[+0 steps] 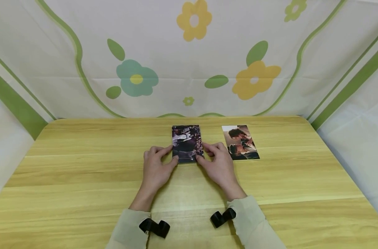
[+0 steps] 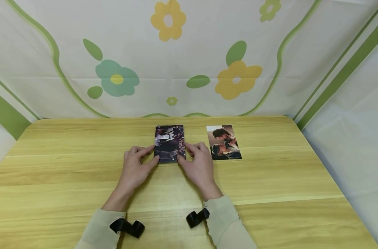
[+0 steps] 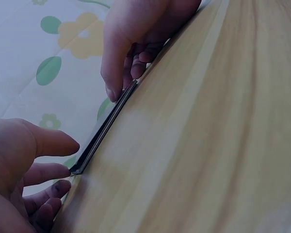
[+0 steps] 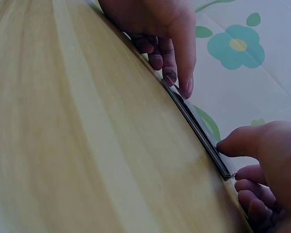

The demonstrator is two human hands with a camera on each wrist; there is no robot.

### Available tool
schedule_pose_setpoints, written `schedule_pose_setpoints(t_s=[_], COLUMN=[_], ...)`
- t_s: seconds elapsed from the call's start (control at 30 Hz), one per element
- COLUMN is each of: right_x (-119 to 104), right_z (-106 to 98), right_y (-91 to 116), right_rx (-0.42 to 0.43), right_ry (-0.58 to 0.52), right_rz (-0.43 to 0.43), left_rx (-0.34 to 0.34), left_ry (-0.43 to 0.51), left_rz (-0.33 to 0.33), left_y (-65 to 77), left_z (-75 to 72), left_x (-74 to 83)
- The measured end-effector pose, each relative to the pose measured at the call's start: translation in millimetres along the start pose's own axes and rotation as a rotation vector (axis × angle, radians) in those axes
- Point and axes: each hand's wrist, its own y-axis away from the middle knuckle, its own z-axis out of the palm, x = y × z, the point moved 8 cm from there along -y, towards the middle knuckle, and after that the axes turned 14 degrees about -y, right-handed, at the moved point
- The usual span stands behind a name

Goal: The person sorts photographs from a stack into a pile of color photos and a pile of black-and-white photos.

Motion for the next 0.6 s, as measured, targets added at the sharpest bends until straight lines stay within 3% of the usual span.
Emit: schedule_pose_setpoints(t_s=[0.3,0.6], right_x=[-4,-13], right_z=[-2,-3], right_y=[-2,-2], right_rx=[0.005,-0.018], right_ry=[-0.065,-0.141], right_rz=[-0.007,-0.009], left_rx=[-0.015,-0.011], left_ry=[0.076,0.334], left_rz=[-0.017,-0.020], left_y=[0.3,-2.7], left_z=[0.2,-4.9], left_x=[-2.3,-2.8])
